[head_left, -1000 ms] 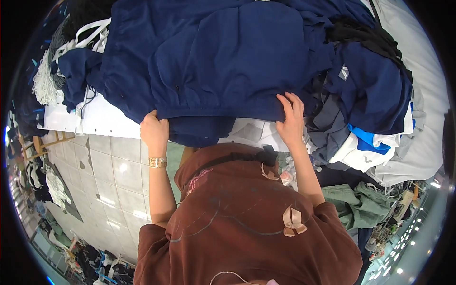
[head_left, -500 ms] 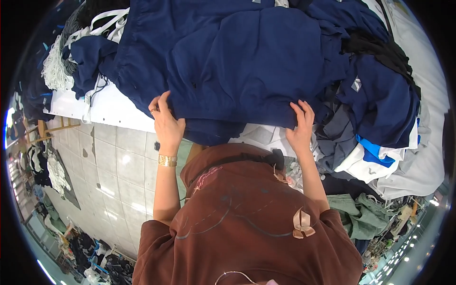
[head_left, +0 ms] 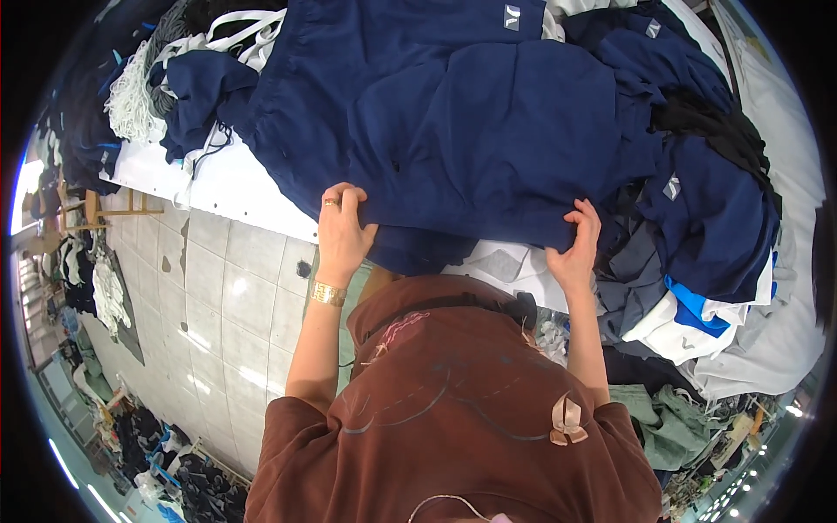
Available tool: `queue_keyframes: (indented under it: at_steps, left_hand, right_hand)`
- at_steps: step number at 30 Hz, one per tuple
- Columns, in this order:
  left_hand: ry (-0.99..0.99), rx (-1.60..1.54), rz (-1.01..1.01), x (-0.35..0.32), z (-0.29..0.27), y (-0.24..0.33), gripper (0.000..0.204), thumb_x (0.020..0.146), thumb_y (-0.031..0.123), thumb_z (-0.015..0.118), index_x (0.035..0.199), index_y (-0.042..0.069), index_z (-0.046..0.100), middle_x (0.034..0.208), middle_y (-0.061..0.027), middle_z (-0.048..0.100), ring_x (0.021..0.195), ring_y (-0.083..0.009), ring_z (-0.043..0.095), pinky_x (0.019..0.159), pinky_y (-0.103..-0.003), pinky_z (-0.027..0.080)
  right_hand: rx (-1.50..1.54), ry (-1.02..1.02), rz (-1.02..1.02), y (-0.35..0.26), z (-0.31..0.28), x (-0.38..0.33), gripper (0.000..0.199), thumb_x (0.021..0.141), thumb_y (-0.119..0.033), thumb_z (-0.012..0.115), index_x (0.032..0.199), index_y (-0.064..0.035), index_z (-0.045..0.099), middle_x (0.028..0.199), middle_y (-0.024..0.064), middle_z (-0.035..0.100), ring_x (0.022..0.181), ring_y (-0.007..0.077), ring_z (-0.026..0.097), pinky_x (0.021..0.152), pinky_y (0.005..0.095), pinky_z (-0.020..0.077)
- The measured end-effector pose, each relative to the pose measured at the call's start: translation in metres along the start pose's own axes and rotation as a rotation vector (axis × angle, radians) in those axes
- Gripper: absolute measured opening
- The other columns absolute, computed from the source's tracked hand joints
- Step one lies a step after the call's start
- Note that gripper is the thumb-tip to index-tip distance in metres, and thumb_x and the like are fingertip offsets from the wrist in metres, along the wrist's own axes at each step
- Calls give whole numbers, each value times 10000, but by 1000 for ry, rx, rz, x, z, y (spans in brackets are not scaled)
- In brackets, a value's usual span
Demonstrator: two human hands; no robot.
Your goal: Trimming loose threads and inspecting garments on a manufacturing table.
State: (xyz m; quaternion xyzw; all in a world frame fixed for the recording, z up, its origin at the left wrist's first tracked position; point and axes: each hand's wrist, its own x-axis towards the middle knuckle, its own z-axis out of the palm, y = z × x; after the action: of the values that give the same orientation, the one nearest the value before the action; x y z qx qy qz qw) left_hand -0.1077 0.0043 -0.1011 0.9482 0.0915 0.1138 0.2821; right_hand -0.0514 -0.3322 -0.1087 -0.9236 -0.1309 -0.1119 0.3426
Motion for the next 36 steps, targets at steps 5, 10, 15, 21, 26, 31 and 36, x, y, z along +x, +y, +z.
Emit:
queue_keyframes:
  at_steps: [5, 10, 15, 21, 26, 31, 36]
  left_hand:
    - [-24, 38, 204, 17, -7, 8, 398, 646, -33, 631, 1018, 106, 606, 1178, -103, 560, 1008, -304, 534, 857, -354, 459]
    - [195, -496, -135, 89, -54, 47, 90, 832, -3, 560, 916, 27, 553, 1003, -44, 657, 692, -109, 579, 564, -252, 496]
    - [340, -796, -23, 147, -85, 53, 118, 884, 31, 508, 986, 74, 468, 865, -28, 498, 603, -52, 469, 446, -200, 481]
    - [411, -835, 100, 164, -106, 64, 172, 837, -69, 386, 856, 65, 492, 1081, -100, 574, 587, -61, 486, 442, -203, 453]
    - [272, -495, 384, 192, -145, 51, 307, 814, -80, 364, 782, -6, 661, 1098, -119, 615, 765, -112, 590, 638, -214, 523]
    - [321, -382, 464, 251, -218, 116, 271, 850, 76, 501, 1057, 61, 676, 1007, -85, 653, 766, -130, 625, 674, -243, 529]
    - [351, 77, 662, 260, -286, 168, 430, 737, 232, 690, 1131, 76, 611, 944, -108, 619, 749, -218, 630, 765, -312, 487]
  right_hand:
    - [18, -33, -21, 1, -5, 9, 446, 555, 75, 494, 987, -33, 515, 1284, 195, 455, 1293, 393, 348, 1061, 442, 281]
    - [154, 185, 45, -31, -49, 103, 400, 644, 123, 460, 981, -41, 600, 1273, 145, 504, 1119, 295, 546, 830, 306, 485]
    - [848, -64, 381, -67, -85, 190, 337, 767, 84, 502, 1057, -50, 610, 1130, 51, 585, 988, 160, 583, 693, 296, 555]
    - [636, 71, -77, -69, -94, 233, 365, 737, 61, 493, 1073, -28, 604, 998, 39, 624, 911, 120, 569, 766, 249, 467]
    - [191, 254, -440, -94, -115, 273, 480, 618, -4, 503, 1066, -111, 636, 963, 106, 626, 873, 226, 609, 802, 294, 477]
    - [823, -387, -709, -128, -194, 374, 430, 716, 21, 394, 1104, 36, 579, 886, 169, 599, 720, 278, 615, 531, 391, 588]
    - [495, -5, -56, -197, -246, 406, 420, 742, 26, 431, 1145, 68, 545, 993, 169, 601, 904, 264, 590, 652, 356, 581]
